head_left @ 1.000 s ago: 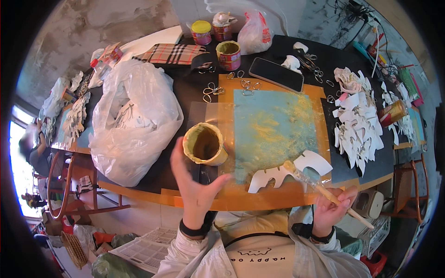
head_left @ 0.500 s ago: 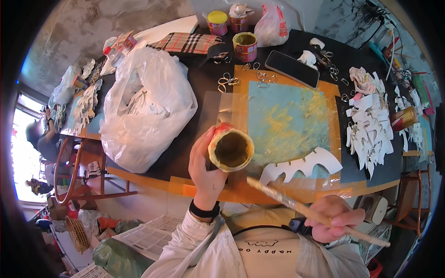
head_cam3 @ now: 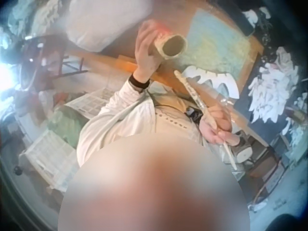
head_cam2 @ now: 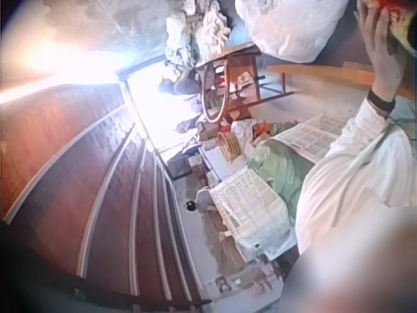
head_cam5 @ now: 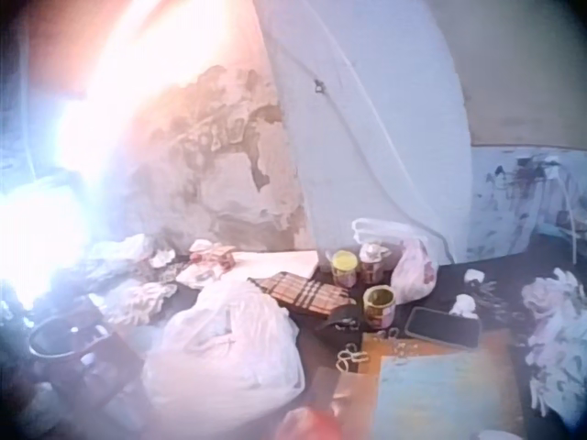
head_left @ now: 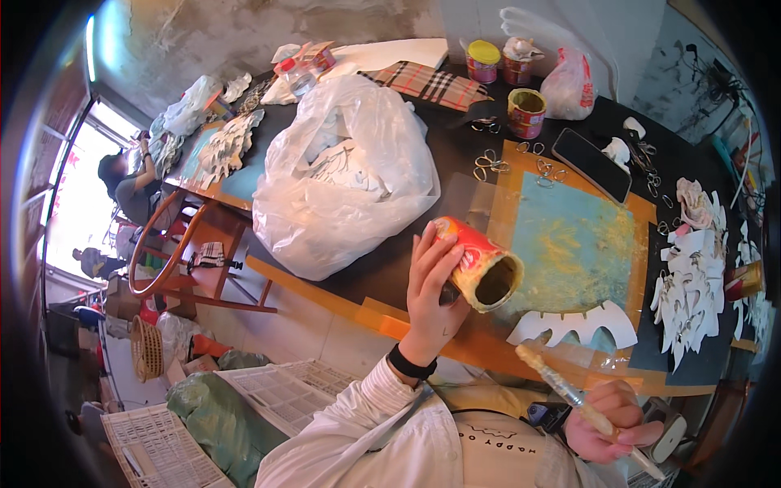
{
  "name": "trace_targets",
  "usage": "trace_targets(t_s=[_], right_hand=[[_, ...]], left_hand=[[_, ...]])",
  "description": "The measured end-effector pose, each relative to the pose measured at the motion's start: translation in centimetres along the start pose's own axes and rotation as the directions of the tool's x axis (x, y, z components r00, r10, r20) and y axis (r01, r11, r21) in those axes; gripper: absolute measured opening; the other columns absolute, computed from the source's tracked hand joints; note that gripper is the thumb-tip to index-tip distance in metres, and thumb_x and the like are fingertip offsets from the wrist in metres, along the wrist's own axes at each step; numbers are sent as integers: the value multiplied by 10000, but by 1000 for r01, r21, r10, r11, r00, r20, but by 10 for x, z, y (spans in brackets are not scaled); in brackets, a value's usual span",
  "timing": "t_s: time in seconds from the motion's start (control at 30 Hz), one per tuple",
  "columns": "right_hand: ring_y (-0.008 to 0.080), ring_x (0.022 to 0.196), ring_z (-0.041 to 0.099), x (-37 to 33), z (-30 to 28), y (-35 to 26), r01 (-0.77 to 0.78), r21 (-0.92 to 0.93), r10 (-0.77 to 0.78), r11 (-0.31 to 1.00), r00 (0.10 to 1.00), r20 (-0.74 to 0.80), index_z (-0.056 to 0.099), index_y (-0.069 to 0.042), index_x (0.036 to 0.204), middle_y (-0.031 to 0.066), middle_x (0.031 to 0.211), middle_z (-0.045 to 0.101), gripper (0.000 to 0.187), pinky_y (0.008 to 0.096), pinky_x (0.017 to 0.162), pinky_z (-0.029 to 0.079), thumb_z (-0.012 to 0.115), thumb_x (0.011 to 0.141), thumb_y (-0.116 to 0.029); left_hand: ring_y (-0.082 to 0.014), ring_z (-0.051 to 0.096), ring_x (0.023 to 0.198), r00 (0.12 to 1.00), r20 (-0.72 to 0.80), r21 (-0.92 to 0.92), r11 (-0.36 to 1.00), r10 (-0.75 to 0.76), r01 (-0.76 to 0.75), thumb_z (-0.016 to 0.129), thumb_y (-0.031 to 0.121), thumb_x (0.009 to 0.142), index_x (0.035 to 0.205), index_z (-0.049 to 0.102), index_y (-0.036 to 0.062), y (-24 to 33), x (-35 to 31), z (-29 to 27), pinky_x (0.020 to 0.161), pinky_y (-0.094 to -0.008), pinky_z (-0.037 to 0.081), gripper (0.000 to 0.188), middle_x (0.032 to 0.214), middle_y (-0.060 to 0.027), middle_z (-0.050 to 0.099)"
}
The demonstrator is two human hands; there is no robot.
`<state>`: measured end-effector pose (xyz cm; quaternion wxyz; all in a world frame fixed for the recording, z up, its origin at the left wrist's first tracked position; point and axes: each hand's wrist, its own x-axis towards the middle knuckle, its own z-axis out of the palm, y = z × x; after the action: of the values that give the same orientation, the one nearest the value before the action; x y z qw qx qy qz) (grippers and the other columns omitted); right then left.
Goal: Applying glue to shoe upper components and assembling them using a brush.
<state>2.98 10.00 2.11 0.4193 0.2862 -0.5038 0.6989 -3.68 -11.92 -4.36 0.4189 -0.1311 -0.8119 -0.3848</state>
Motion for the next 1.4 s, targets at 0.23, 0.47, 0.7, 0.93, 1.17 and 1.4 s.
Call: trace_targets(t_s=[0.23, 0.47, 0.7, 0.93, 1.17, 1.4], right_hand=[[210, 403, 526, 8, -3, 7, -26, -136, 39, 990, 995, 95, 384, -31, 971, 77, 557, 539, 287, 301, 340, 405, 565, 891, -238], [175, 434, 540, 30, -4, 16, -131, -264, 265, 956, 777, 571, 483, -48, 977, 83, 583, 570, 213, 316, 392, 423, 546, 906, -239], [226, 500, 543, 19, 36, 48, -330, -317, 435, 889, 824, 364, 532, -51, 872, 73, 663, 554, 199, 282, 446, 436, 691, 774, -120], [188, 528, 570, 15, 49, 59, -440, -437, 573, 784, 784, 240, 578, -46, 874, 85, 690, 576, 115, 266, 480, 424, 645, 840, -133], [221, 516, 551, 15, 54, 67, -388, -470, 543, 793, 800, 256, 558, -40, 858, 92, 666, 555, 125, 278, 486, 431, 638, 844, -135], [206, 508, 536, 13, 55, 71, -396, -479, 560, 784, 784, 269, 541, -36, 855, 89, 651, 547, 135, 276, 482, 427, 638, 843, -129]], left_hand=[[-327, 422, 1225, 979, 48, -43, 979, -200, 202, 777, 30, 645, 1214, 430, 1, 5, 7, -1, 1010, -389, 367, 667, 1276, -180, 441], [-332, 413, 1228, 993, -8, -144, 983, -115, 112, 737, 102, 724, 1204, 426, 1, 5, 4, 16, 1021, -410, 356, 581, 1266, -176, 442], [-336, 415, 1230, 986, 27, -121, 979, -164, 166, 802, 99, 662, 1220, 404, 3, 7, -1, 13, 1031, -409, 346, 692, 1264, -169, 444], [-315, 440, 1210, 975, 45, -125, 967, -218, 222, 789, 129, 686, 1222, 406, 13, 15, 0, 14, 1019, -396, 354, 669, 1251, -160, 478], [-299, 434, 1212, 965, 38, -101, 960, -258, 261, 786, 91, 681, 1223, 406, 11, 15, -1, 15, 1023, -387, 352, 666, 1272, -159, 457], [-289, 433, 1213, 965, 68, -124, 958, -253, 260, 798, 83, 662, 1235, 405, 8, 16, -1, 16, 1021, -376, 356, 699, 1271, -162, 456]])
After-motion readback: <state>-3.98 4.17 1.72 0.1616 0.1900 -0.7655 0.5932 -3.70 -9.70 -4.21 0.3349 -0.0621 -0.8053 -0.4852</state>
